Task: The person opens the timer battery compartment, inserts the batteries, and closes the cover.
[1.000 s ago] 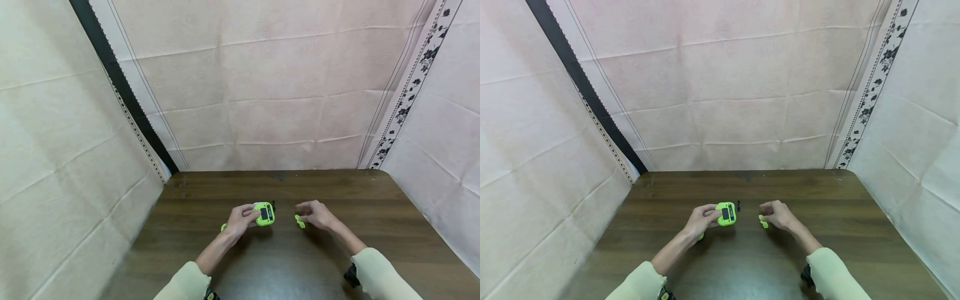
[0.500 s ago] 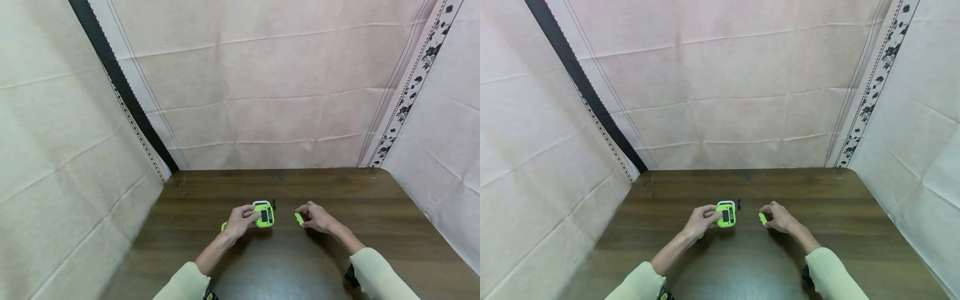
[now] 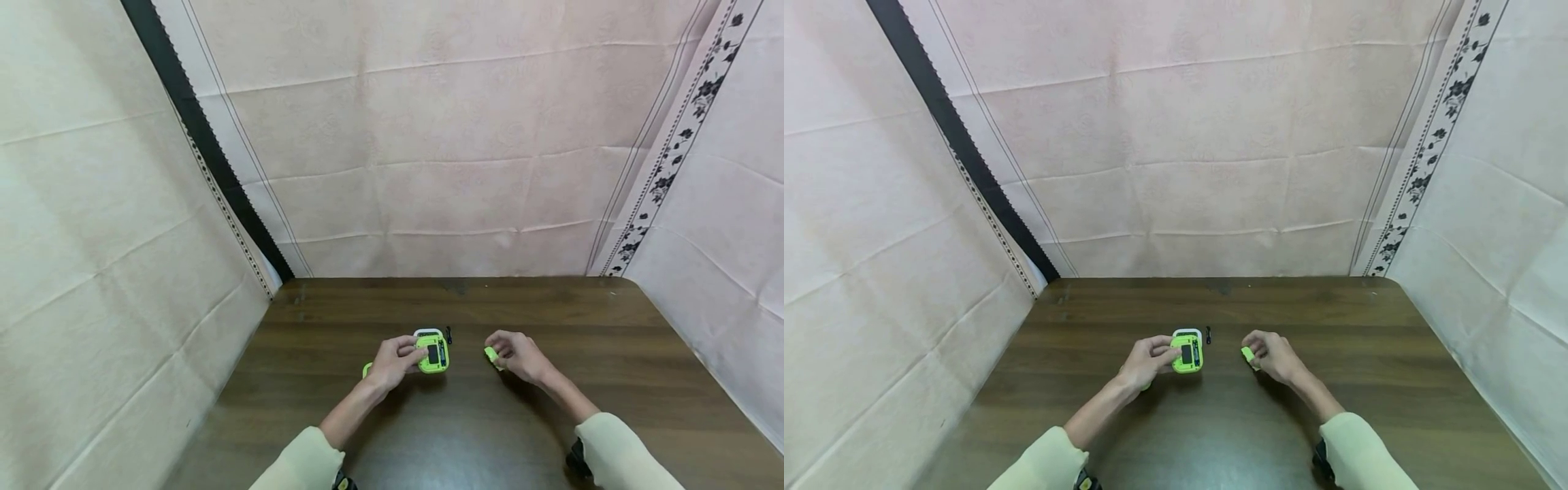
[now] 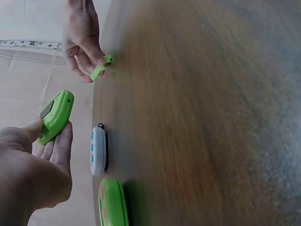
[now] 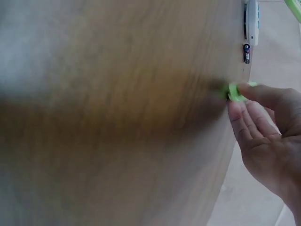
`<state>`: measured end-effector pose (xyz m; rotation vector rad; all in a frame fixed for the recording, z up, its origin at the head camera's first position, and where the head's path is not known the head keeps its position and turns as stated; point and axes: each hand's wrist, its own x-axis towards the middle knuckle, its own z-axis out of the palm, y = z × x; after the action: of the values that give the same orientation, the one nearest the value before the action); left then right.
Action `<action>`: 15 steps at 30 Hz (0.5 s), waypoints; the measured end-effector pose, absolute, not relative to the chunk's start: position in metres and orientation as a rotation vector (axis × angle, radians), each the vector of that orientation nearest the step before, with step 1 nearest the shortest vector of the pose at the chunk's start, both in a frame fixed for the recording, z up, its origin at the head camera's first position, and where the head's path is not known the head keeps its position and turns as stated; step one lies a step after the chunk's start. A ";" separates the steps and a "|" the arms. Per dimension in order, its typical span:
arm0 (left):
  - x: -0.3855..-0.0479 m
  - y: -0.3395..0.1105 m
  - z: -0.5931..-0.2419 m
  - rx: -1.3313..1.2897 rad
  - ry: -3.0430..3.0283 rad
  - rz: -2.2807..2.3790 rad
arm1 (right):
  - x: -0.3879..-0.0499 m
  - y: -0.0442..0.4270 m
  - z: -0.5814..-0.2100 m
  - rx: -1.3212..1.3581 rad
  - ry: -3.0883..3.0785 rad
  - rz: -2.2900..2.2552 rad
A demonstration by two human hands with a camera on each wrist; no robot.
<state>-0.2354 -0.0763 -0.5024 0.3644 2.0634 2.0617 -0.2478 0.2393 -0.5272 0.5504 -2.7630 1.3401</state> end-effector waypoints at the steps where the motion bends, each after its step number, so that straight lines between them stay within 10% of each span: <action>1: -0.235 -0.076 -0.503 0.361 2.065 2.062 | -0.247 0.239 -0.529 0.545 -2.738 1.365; 15: -0.238 -0.067 -0.504 0.366 2.060 2.099 | -0.221 0.181 -0.485 0.309 -2.254 2.217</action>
<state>-0.2384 -0.0671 -0.5041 0.3656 2.0597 2.0991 -0.2211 0.1805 -0.4852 0.3090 -2.2543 2.2169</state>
